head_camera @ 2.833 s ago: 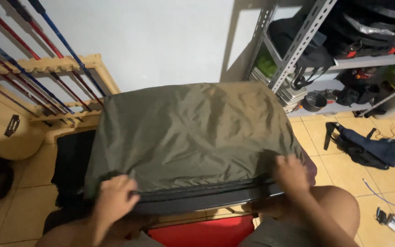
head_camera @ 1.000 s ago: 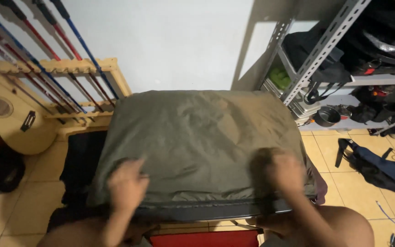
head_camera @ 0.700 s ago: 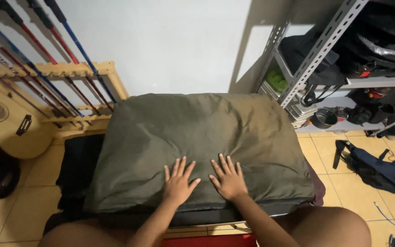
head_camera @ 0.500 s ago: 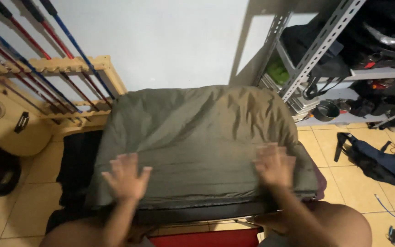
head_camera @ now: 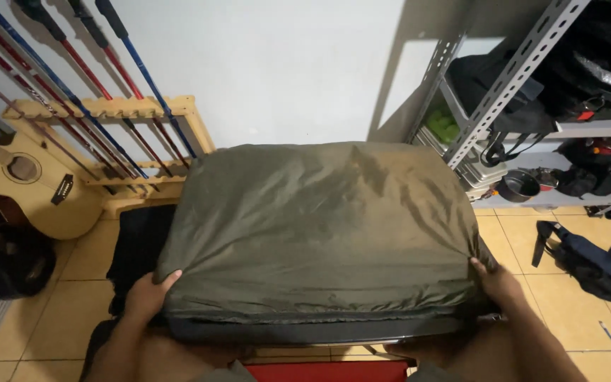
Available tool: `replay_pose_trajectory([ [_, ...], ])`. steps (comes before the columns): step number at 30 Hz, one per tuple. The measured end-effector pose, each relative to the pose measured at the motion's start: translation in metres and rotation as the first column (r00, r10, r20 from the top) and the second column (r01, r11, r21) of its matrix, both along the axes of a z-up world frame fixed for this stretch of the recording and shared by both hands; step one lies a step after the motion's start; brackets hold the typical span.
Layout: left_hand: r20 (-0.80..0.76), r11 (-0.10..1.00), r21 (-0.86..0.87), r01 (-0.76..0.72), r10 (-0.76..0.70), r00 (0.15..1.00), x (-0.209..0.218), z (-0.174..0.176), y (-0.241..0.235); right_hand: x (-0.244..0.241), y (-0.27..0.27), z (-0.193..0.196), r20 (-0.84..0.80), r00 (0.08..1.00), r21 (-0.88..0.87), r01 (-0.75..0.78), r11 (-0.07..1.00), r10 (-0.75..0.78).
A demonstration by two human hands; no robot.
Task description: Folding a large olive green fabric cover or sleeping bag on top of a plastic storage bin.
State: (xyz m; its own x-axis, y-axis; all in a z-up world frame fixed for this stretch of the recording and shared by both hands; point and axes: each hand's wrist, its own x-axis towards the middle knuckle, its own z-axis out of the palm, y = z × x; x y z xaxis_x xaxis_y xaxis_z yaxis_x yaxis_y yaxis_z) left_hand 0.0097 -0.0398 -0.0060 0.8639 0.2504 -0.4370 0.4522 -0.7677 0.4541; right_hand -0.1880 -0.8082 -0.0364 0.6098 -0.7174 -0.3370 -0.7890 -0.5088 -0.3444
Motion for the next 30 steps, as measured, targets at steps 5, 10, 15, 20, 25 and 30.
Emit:
replay_pose_trajectory([
  [5,-0.041,0.989,0.142,0.039,-0.033,0.999,-0.029,0.051,0.006,-0.030,0.025,0.074,-0.039,0.999,-0.128,0.009,0.992,-0.014],
  [10,-0.163,0.952,0.276,0.132,-0.089,0.983,-0.072,0.056,0.037,-0.071,0.050,0.117,-0.242,0.969,-0.223,-0.115,0.968,0.059],
  [15,-0.337,0.925,0.363,0.112,0.018,0.941,-0.090,0.038,0.060,-0.096,0.058,0.116,-0.446,0.892,-0.178,-0.172,0.969,0.076],
  [20,-0.206,0.817,0.514,0.261,-0.177,0.962,-0.103,0.079,0.008,-0.076,0.080,0.106,-0.575,0.816,-0.274,-0.260,0.926,0.059],
  [25,0.019,0.811,0.354,0.465,-0.504,0.864,-0.078,0.097,-0.152,0.019,0.171,0.071,-0.500,0.658,-0.518,-0.748,0.414,0.563],
  [30,0.272,0.607,0.312,0.731,-0.794,0.544,-0.057,0.015,-0.264,0.097,0.281,0.059,-0.276,0.631,-0.247,-0.776,0.581,0.725],
])
